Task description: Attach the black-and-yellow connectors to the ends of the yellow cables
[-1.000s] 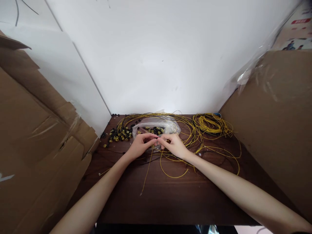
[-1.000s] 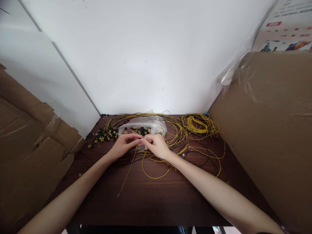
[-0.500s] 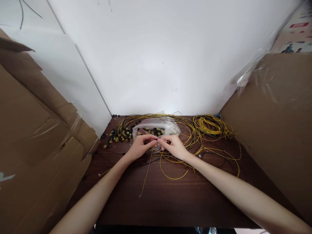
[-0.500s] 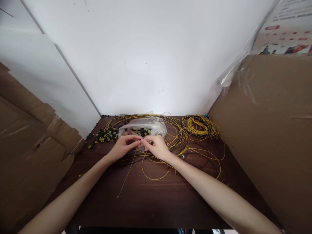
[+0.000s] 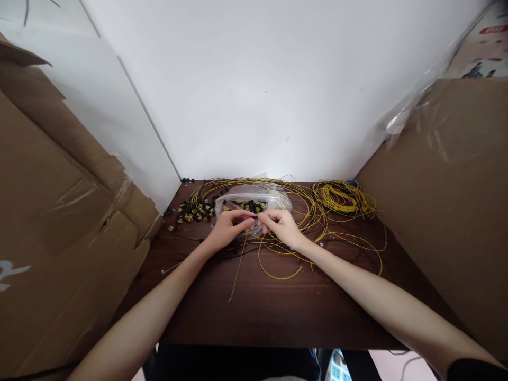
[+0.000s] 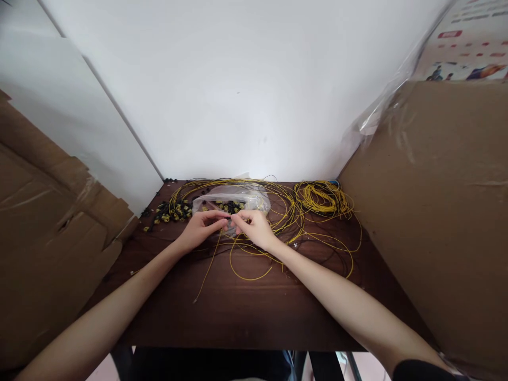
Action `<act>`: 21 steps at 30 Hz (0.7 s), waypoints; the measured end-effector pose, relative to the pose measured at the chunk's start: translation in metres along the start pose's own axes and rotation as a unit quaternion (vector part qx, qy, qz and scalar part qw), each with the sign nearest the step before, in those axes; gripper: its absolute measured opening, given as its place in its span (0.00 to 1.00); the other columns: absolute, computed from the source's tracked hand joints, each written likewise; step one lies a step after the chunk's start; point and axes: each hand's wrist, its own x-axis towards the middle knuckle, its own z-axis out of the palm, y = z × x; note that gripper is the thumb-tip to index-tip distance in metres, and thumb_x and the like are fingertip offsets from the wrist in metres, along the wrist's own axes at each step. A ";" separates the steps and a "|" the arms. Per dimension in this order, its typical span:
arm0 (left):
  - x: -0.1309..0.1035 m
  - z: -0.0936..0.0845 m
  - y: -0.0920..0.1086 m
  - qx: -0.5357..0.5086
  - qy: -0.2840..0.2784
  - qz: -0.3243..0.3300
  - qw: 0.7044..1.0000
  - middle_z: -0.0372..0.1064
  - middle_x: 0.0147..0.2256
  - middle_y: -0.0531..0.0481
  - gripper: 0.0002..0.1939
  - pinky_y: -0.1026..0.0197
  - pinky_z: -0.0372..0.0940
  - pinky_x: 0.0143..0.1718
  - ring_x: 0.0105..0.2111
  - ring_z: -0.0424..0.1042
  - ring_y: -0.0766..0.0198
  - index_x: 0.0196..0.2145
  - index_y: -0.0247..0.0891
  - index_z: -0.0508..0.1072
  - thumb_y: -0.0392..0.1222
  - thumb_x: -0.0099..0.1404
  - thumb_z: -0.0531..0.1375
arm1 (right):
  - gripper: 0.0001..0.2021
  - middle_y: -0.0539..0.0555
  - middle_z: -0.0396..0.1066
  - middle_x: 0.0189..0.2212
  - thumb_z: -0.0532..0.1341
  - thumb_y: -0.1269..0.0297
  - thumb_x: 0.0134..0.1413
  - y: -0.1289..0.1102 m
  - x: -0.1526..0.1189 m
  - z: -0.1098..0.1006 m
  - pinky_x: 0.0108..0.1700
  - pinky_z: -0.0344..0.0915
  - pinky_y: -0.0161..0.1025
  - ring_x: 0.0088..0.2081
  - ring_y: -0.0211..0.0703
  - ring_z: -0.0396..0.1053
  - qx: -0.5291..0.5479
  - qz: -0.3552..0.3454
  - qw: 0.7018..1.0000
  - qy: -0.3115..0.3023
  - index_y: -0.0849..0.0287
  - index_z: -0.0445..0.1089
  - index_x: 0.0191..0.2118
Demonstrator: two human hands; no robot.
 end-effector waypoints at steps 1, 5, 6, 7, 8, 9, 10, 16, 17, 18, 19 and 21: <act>0.000 0.000 -0.001 -0.005 0.003 -0.004 1.000 0.74 0.27 0.46 0.16 0.62 0.64 0.34 0.29 0.71 0.63 0.39 0.31 0.75 0.46 0.58 0.60 | 0.18 0.49 0.67 0.16 0.56 0.53 0.56 0.000 0.000 0.000 0.29 0.61 0.35 0.21 0.36 0.64 0.016 0.004 1.000 0.010 0.60 0.70 0.23; 0.000 0.000 -0.003 -0.026 0.017 -0.017 0.999 0.74 0.28 0.46 0.17 0.62 0.65 0.35 0.30 0.72 0.63 0.39 0.31 0.74 0.46 0.57 0.60 | 0.18 0.48 0.64 0.14 0.57 0.52 0.54 -0.002 0.000 -0.001 0.26 0.58 0.34 0.18 0.34 0.60 0.065 0.016 0.996 0.054 0.60 0.68 0.21; 0.000 0.000 -0.004 -0.027 0.018 -0.017 0.999 0.74 0.28 0.46 0.17 0.62 0.65 0.35 0.29 0.72 0.63 0.40 0.31 0.74 0.47 0.57 0.60 | 0.18 0.48 0.64 0.14 0.57 0.52 0.53 -0.002 0.000 -0.001 0.25 0.58 0.34 0.18 0.34 0.60 0.067 0.018 0.996 0.057 0.60 0.68 0.21; 0.000 0.000 -0.004 -0.026 0.019 -0.015 0.999 0.74 0.28 0.46 0.18 0.63 0.65 0.34 0.29 0.72 0.63 0.40 0.31 0.74 0.47 0.57 0.60 | 0.18 0.48 0.64 0.14 0.57 0.51 0.54 -0.002 -0.001 -0.001 0.26 0.58 0.34 0.19 0.35 0.60 0.062 0.017 0.997 0.052 0.60 0.69 0.21; 0.000 0.000 -0.005 -0.024 0.021 -0.012 0.999 0.74 0.28 0.46 0.18 0.63 0.65 0.34 0.29 0.71 0.63 0.40 0.31 0.74 0.47 0.57 0.60 | 0.19 0.48 0.65 0.14 0.57 0.51 0.54 -0.002 -0.001 -0.001 0.26 0.59 0.34 0.19 0.35 0.61 0.052 0.014 0.998 0.043 0.60 0.69 0.22; 0.000 0.000 -0.005 -0.020 0.022 -0.008 1.000 0.74 0.28 0.46 0.18 0.63 0.64 0.34 0.29 0.71 0.63 0.40 0.30 0.74 0.47 0.57 0.60 | 0.19 0.49 0.66 0.15 0.56 0.51 0.54 -0.002 -0.001 -0.001 0.28 0.60 0.34 0.20 0.35 0.62 0.037 0.008 0.999 0.033 0.61 0.70 0.23; 0.000 0.000 -0.005 -0.016 0.022 -0.004 1.000 0.74 0.27 0.46 0.18 0.62 0.64 0.34 0.29 0.71 0.63 0.40 0.30 0.74 0.47 0.57 0.60 | 0.19 0.49 0.66 0.16 0.56 0.51 0.55 -0.002 -0.002 -0.001 0.29 0.60 0.35 0.21 0.36 0.63 0.021 0.001 1.000 0.022 0.61 0.70 0.24; 0.000 0.001 -0.003 -0.008 0.015 -0.001 1.000 0.73 0.26 0.47 0.18 0.62 0.64 0.34 0.28 0.70 0.64 0.39 0.30 0.75 0.48 0.57 0.60 | 0.21 0.50 0.67 0.16 0.53 0.50 0.57 0.001 -0.002 0.000 0.30 0.60 0.34 0.22 0.35 0.63 -0.006 -0.005 1.000 0.003 0.62 0.71 0.25; 0.000 0.002 -0.002 -0.009 0.014 -0.004 1.000 0.73 0.26 0.47 0.18 0.63 0.64 0.34 0.28 0.70 0.64 0.39 0.30 0.74 0.48 0.57 0.60 | 0.21 0.50 0.67 0.16 0.53 0.50 0.57 0.002 -0.001 0.000 0.29 0.60 0.34 0.21 0.35 0.63 0.007 0.000 1.000 0.001 0.62 0.71 0.26; 0.000 0.002 -0.001 -0.011 0.014 -0.006 1.000 0.73 0.26 0.47 0.18 0.63 0.64 0.33 0.28 0.70 0.64 0.39 0.30 0.74 0.48 0.57 0.60 | 0.22 0.50 0.66 0.16 0.53 0.49 0.57 0.002 -0.001 0.000 0.28 0.60 0.34 0.21 0.35 0.63 0.024 0.005 1.000 0.003 0.62 0.71 0.25; 0.000 0.002 -0.001 -0.012 0.015 -0.009 1.000 0.73 0.26 0.47 0.18 0.63 0.63 0.33 0.27 0.69 0.65 0.39 0.30 0.74 0.48 0.57 0.60 | 0.22 0.49 0.66 0.16 0.53 0.48 0.56 0.003 0.000 0.000 0.26 0.60 0.33 0.20 0.34 0.62 0.043 0.011 0.999 0.009 0.62 0.71 0.25; 0.000 0.002 0.000 -0.015 0.019 -0.015 1.000 0.73 0.26 0.48 0.18 0.63 0.63 0.33 0.27 0.69 0.65 0.39 0.29 0.74 0.48 0.56 0.61 | 0.22 0.49 0.65 0.15 0.54 0.47 0.54 0.004 0.001 -0.001 0.23 0.58 0.33 0.18 0.34 0.60 0.078 0.021 0.996 0.038 0.61 0.70 0.25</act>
